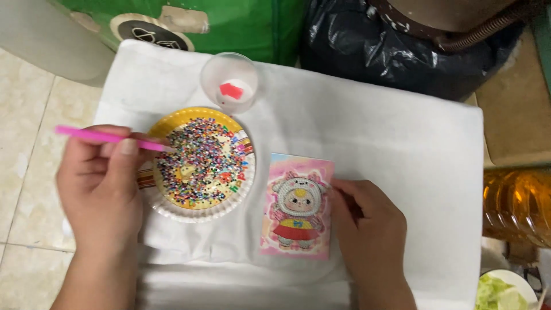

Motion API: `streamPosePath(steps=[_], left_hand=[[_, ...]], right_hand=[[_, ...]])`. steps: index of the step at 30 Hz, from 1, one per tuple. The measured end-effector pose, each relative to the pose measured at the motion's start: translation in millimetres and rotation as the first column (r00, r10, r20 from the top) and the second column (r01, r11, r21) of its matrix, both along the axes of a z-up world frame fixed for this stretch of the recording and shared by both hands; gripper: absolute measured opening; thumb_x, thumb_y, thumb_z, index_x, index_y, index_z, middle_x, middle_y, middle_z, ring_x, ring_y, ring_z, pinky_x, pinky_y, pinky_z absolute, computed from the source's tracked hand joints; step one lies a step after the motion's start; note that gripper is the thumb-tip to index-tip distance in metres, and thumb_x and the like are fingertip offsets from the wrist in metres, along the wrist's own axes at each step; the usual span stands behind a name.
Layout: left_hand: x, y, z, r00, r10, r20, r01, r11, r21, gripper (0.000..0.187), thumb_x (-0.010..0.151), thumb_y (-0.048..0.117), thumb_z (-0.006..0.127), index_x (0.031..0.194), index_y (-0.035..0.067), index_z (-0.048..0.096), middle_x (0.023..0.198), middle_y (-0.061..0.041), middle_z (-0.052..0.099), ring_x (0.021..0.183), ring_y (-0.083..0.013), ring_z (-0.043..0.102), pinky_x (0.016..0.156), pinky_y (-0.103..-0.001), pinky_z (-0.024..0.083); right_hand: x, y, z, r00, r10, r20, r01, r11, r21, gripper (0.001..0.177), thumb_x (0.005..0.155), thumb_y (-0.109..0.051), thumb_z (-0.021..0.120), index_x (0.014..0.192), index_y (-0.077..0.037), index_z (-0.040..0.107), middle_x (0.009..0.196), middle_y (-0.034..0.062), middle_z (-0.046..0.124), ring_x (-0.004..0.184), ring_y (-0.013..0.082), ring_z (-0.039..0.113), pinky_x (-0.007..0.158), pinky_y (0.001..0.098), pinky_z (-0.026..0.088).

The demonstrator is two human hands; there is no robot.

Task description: Using a stylus tool to pick up small colorful beads and place them onto a sticky canvas to create a picture.

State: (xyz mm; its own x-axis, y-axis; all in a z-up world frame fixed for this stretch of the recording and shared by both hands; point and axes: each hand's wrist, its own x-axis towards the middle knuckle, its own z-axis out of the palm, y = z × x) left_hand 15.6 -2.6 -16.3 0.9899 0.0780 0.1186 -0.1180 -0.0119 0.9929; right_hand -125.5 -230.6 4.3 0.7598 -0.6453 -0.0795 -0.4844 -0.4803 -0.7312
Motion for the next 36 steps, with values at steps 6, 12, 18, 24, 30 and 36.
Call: streamPosePath(steps=[6, 12, 18, 24, 30, 36], left_hand=[[5, -11, 16, 0.956, -0.292, -0.011, 0.292, 0.956, 0.037, 0.005, 0.098, 0.007, 0.045, 0.097, 0.004, 0.049, 0.091, -0.013, 0.064, 0.104, -0.0243, 0.066, 0.095, -0.033, 0.055], [7, -11, 24, 0.918, -0.362, -0.161, 0.39, 0.9, 0.198, 0.033, 0.098, 0.027, 0.039, 0.072, 0.01, 0.05, 0.101, -0.008, 0.071, 0.103, -0.0165, 0.066, 0.074, -0.026, 0.048], [10, -9, 14, 0.793, -0.605, -0.068, 0.555, 0.673, 0.489, 0.03, 0.095, 0.022, 0.042, 0.072, 0.005, 0.053, 0.128, -0.012, 0.06, 0.13, -0.0256, 0.048, 0.103, -0.037, 0.033], [-7, 4, 35, 0.659, -0.734, -0.161, 0.657, 0.458, 0.599, 0.026, 0.096, 0.025, 0.042, 0.077, 0.011, 0.051, 0.066, -0.001, 0.052, 0.065, -0.0153, 0.052, 0.061, -0.028, 0.041], [-7, 9, 35, 0.941, -0.327, -0.083, 0.335, 0.875, 0.35, 0.022, 0.095, 0.012, 0.045, 0.096, -0.001, 0.064, 0.096, -0.008, 0.067, 0.089, -0.0148, 0.06, 0.078, -0.025, 0.048], [-8, 5, 16, 0.985, -0.171, 0.013, 0.162, 0.952, 0.261, 0.008, 0.099, 0.003, 0.048, 0.098, 0.0, 0.055, 0.071, -0.009, 0.058, 0.067, -0.0146, 0.058, 0.07, -0.024, 0.049]], right_hand=[[-1, -1, -6, 0.999, 0.03, 0.024, -0.028, 0.996, -0.087, 0.017, 0.08, -0.01, 0.059, 0.09, -0.013, 0.072, 0.084, -0.0057, 0.07, 0.071, 0.0083, 0.062, 0.062, 0.0222, 0.05], [-1, 0, -8, 0.999, 0.042, 0.018, -0.039, 0.988, -0.148, 0.014, 0.082, -0.013, 0.06, 0.09, -0.014, 0.072, 0.082, -0.0069, 0.068, 0.069, 0.0075, 0.06, 0.062, 0.0221, 0.047], [0, 1, -7, 0.999, 0.042, 0.012, -0.039, 0.987, -0.157, 0.014, 0.082, -0.013, 0.061, 0.09, -0.014, 0.072, 0.084, -0.0062, 0.069, 0.069, 0.0082, 0.062, 0.062, 0.0225, 0.049], [0, 2, -7, 0.999, 0.035, 0.029, -0.031, 0.99, -0.139, 0.014, 0.082, -0.013, 0.061, 0.09, -0.013, 0.072, 0.085, -0.0061, 0.069, 0.07, 0.0077, 0.061, 0.062, 0.0219, 0.049], [-2, 1, -10, 0.999, 0.034, 0.016, -0.031, 0.988, -0.149, 0.014, 0.082, -0.012, 0.061, 0.09, -0.014, 0.072, 0.081, -0.0064, 0.068, 0.068, 0.0076, 0.06, 0.061, 0.0214, 0.047], [0, 3, -6, 1.0, 0.012, 0.005, -0.011, 0.992, -0.129, 0.016, 0.082, -0.013, 0.061, 0.092, -0.013, 0.072, 0.085, -0.0056, 0.07, 0.071, 0.0077, 0.063, 0.064, 0.0216, 0.05]])
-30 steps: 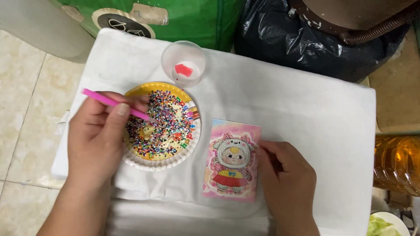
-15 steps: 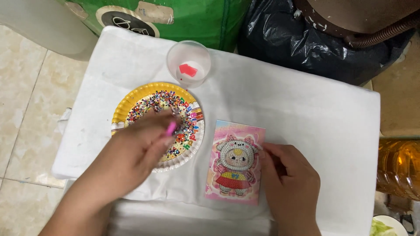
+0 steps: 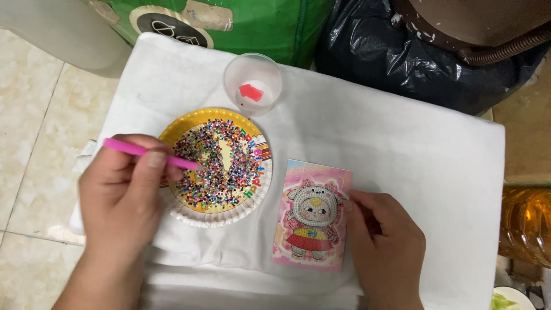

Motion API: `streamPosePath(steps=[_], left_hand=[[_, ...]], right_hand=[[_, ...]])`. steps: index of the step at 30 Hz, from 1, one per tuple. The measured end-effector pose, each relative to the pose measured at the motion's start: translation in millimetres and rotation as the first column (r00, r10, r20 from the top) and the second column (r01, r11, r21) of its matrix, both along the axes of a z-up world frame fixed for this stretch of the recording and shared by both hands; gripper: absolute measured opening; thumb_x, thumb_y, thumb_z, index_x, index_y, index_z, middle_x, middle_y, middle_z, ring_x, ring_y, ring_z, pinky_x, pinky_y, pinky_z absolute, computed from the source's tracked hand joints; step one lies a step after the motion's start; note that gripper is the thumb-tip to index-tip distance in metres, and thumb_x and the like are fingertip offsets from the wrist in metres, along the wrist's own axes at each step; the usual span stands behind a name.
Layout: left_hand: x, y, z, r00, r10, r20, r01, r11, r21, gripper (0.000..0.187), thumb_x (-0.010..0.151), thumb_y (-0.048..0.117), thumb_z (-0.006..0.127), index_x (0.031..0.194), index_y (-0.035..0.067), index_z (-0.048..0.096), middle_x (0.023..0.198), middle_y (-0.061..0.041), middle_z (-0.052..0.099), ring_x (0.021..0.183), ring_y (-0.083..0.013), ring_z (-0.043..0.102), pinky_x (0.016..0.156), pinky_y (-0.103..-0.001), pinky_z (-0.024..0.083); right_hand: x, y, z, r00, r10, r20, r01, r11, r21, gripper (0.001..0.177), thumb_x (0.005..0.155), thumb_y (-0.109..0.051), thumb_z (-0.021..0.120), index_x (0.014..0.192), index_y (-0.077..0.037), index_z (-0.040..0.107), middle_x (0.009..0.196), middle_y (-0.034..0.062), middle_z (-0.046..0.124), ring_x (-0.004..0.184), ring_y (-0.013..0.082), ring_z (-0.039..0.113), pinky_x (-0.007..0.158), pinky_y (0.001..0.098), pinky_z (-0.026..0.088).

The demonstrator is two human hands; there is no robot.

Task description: Using a stylus tool to pick up small colorful beads and place them onto a sticky canvas to create a picture.

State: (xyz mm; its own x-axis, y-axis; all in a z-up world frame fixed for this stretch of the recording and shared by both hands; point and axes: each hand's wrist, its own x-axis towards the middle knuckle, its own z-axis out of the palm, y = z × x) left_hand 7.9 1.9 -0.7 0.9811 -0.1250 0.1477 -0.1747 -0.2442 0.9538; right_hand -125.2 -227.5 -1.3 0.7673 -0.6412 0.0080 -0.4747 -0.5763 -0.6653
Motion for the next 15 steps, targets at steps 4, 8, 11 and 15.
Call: streamPosePath(steps=[4, 8, 11, 15], left_hand=[[2, -5, -9, 1.0, -0.012, 0.017, 0.011, 0.999, 0.041, 0.009, 0.099, 0.008, 0.047, 0.098, 0.003, 0.054, 0.072, -0.007, 0.062, 0.07, -0.0132, 0.061, 0.063, -0.024, 0.048], [2, -4, -14, 0.982, -0.076, 0.175, 0.018, 0.95, 0.313, 0.009, 0.097, 0.011, 0.051, 0.093, 0.006, 0.058, 0.086, -0.002, 0.066, 0.074, -0.0124, 0.06, 0.067, -0.024, 0.045], [2, -5, -16, 0.97, -0.11, 0.215, 0.033, 0.942, 0.333, 0.008, 0.097, 0.01, 0.052, 0.093, 0.005, 0.058, 0.09, -0.002, 0.067, 0.072, -0.0122, 0.058, 0.065, -0.024, 0.043], [1, -7, -16, 0.973, -0.109, 0.202, 0.033, 0.937, 0.348, 0.009, 0.097, 0.012, 0.054, 0.092, 0.007, 0.059, 0.083, 0.001, 0.066, 0.063, -0.0094, 0.054, 0.059, -0.022, 0.041]], right_hand=[[0, 0, -1, 0.999, 0.027, 0.035, -0.026, 1.0, -0.016, 0.014, 0.082, -0.011, 0.061, 0.091, -0.011, 0.072, 0.085, -0.0038, 0.069, 0.07, 0.0084, 0.062, 0.063, 0.0216, 0.049], [-1, 0, -1, 0.999, 0.029, 0.024, -0.028, 0.999, -0.035, 0.013, 0.083, -0.011, 0.061, 0.091, -0.012, 0.072, 0.086, -0.0043, 0.069, 0.071, 0.0084, 0.061, 0.062, 0.0215, 0.049], [-1, 0, -2, 0.999, 0.035, 0.036, -0.033, 0.999, -0.043, 0.013, 0.083, -0.011, 0.061, 0.091, -0.011, 0.072, 0.086, -0.0043, 0.069, 0.071, 0.0086, 0.061, 0.062, 0.0215, 0.048], [-1, 0, -1, 1.0, 0.006, -0.002, -0.006, 1.0, -0.005, 0.015, 0.082, -0.011, 0.061, 0.093, -0.012, 0.072, 0.088, -0.0038, 0.069, 0.073, 0.0093, 0.062, 0.065, 0.0225, 0.049]])
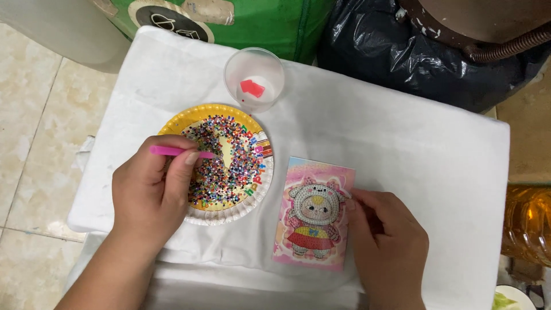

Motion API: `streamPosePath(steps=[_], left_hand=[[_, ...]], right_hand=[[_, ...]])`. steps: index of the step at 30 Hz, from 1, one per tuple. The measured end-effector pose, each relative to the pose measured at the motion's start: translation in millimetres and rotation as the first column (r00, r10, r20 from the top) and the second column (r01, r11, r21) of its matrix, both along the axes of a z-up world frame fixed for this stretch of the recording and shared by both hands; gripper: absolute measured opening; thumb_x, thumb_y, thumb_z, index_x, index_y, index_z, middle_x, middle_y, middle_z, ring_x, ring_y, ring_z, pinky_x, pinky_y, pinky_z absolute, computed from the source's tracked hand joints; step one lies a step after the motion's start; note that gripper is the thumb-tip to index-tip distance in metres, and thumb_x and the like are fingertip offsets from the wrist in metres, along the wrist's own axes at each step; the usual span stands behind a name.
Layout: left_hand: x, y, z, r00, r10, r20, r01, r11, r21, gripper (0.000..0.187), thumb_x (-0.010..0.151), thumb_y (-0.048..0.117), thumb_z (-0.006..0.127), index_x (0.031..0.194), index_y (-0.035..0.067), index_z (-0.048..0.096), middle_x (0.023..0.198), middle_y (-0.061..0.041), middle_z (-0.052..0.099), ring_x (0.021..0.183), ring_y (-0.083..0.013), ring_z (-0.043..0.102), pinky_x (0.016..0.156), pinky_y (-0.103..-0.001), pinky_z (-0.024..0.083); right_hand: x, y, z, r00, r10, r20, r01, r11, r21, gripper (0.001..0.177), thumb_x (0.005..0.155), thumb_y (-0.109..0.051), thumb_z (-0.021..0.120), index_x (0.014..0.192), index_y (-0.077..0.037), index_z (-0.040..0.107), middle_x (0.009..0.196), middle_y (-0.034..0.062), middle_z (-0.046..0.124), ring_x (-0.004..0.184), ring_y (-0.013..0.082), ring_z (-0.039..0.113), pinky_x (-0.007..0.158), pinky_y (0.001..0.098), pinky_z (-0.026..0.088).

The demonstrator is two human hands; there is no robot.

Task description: Using a stylus tool to pick up small colorful beads and place them onto a sticky canvas to create a picture.

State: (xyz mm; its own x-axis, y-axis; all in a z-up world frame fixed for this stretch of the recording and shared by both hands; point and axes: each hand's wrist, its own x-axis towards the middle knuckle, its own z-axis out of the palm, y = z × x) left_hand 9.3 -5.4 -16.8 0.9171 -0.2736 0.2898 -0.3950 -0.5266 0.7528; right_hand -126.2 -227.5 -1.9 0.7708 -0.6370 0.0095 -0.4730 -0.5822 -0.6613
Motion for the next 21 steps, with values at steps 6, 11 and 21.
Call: streamPosePath(steps=[6, 11, 21], left_hand=[[2, 1, -2, 0.996, -0.056, 0.069, 0.054, 0.998, 0.027, 0.009, 0.097, 0.01, 0.054, 0.092, 0.005, 0.059, 0.092, -0.001, 0.065, 0.081, -0.0132, 0.062, 0.072, -0.025, 0.046], [-5, 3, 5, 0.999, 0.02, 0.036, -0.02, 1.0, -0.005, 0.011, 0.097, 0.011, 0.053, 0.097, 0.003, 0.061, 0.086, -0.005, 0.066, 0.073, -0.0138, 0.061, 0.068, -0.025, 0.045], [-57, -17, -13, 0.873, -0.488, 0.005, 0.474, 0.845, -0.249, 0.016, 0.09, 0.012, 0.048, 0.103, 0.004, 0.052, 0.101, -0.016, 0.065, 0.094, -0.0268, 0.068, 0.086, -0.034, 0.053]], right_hand=[[2, 2, 4, 1.0, 0.008, 0.024, -0.009, 1.0, 0.016, 0.014, 0.082, -0.009, 0.06, 0.09, -0.012, 0.072, 0.084, -0.0041, 0.069, 0.072, 0.0085, 0.062, 0.063, 0.0217, 0.05], [1, 0, 0, 0.999, 0.026, 0.033, -0.026, 0.999, -0.023, 0.014, 0.082, -0.01, 0.06, 0.091, -0.012, 0.071, 0.085, -0.0045, 0.069, 0.071, 0.0082, 0.061, 0.063, 0.0216, 0.049], [0, -2, -1, 0.982, 0.113, 0.153, -0.106, 0.993, -0.055, 0.013, 0.082, -0.007, 0.058, 0.089, -0.008, 0.069, 0.081, -0.0012, 0.067, 0.067, 0.01, 0.06, 0.058, 0.0225, 0.047]])
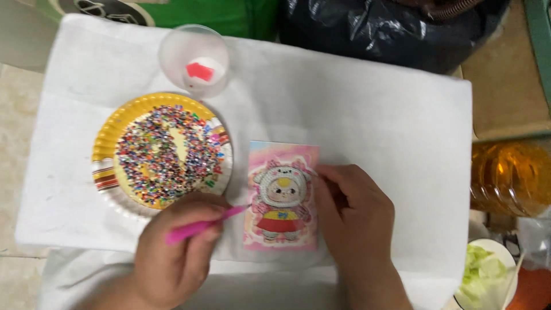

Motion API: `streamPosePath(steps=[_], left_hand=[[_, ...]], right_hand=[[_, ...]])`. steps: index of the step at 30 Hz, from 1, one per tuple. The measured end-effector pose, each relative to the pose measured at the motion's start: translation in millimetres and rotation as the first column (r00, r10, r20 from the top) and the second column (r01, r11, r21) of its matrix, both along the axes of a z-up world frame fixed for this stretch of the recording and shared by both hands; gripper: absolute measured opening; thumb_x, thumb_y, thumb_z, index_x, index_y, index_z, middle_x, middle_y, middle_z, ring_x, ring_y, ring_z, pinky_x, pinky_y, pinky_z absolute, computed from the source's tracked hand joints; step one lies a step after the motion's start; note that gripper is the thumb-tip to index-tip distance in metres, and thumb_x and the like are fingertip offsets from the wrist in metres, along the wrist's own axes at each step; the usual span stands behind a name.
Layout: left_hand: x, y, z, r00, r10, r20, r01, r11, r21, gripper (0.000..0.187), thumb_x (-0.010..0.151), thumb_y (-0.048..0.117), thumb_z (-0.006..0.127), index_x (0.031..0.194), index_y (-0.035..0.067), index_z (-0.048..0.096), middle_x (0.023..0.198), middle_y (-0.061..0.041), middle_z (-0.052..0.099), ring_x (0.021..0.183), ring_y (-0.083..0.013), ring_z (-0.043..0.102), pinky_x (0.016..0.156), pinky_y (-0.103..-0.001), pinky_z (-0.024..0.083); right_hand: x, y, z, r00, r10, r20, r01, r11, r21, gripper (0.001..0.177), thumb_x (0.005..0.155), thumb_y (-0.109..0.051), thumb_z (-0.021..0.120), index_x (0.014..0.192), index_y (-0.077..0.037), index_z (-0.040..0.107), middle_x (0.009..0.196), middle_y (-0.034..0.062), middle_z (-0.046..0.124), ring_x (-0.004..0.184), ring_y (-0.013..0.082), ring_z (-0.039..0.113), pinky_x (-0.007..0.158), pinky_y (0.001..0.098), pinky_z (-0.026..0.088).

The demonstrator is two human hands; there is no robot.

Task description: Using a stylus tool to pick up small colorful beads and place them onto a sticky canvas to create a picture.

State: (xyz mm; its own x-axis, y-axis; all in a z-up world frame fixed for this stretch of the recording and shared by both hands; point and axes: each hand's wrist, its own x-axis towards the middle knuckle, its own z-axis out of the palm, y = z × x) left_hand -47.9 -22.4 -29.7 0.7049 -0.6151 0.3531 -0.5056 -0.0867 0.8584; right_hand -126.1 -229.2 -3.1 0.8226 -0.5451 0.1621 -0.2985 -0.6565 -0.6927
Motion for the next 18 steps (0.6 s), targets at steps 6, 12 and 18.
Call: streamPosePath(steps=[6, 12, 18], left_hand=[[-6, -13, -9, 0.99, -0.059, 0.128, 0.053, 0.997, 0.048, 0.019, 0.092, 0.017, 0.045, 0.103, 0.003, 0.051, 0.096, -0.014, 0.064, 0.085, -0.028, 0.065, 0.078, -0.035, 0.053], [-6, -16, -9, 0.989, -0.057, 0.136, 0.047, 0.996, 0.074, 0.019, 0.092, 0.017, 0.045, 0.103, 0.003, 0.051, 0.091, -0.014, 0.063, 0.078, -0.0269, 0.064, 0.071, -0.033, 0.052], [-6, -17, -9, 0.991, -0.057, 0.119, 0.042, 0.99, 0.131, 0.018, 0.092, 0.017, 0.045, 0.103, 0.003, 0.049, 0.095, -0.014, 0.063, 0.081, -0.0266, 0.064, 0.072, -0.033, 0.051]], right_hand=[[-1, -3, -2, 1.0, 0.011, -0.02, -0.012, 1.0, -0.015, 0.011, 0.082, -0.009, 0.06, 0.088, -0.01, 0.069, 0.079, -0.0017, 0.066, 0.063, 0.0094, 0.059, 0.056, 0.0221, 0.047], [-2, -3, -1, 0.999, 0.031, -0.02, -0.031, 0.999, -0.006, 0.011, 0.083, -0.01, 0.06, 0.09, -0.011, 0.068, 0.078, -0.0015, 0.064, 0.061, 0.0086, 0.058, 0.054, 0.0211, 0.046], [-2, -4, -2, 0.999, 0.037, -0.01, -0.037, 0.999, -0.018, 0.01, 0.083, -0.009, 0.059, 0.088, -0.011, 0.067, 0.08, -0.0024, 0.064, 0.06, 0.0082, 0.058, 0.055, 0.0213, 0.044]])
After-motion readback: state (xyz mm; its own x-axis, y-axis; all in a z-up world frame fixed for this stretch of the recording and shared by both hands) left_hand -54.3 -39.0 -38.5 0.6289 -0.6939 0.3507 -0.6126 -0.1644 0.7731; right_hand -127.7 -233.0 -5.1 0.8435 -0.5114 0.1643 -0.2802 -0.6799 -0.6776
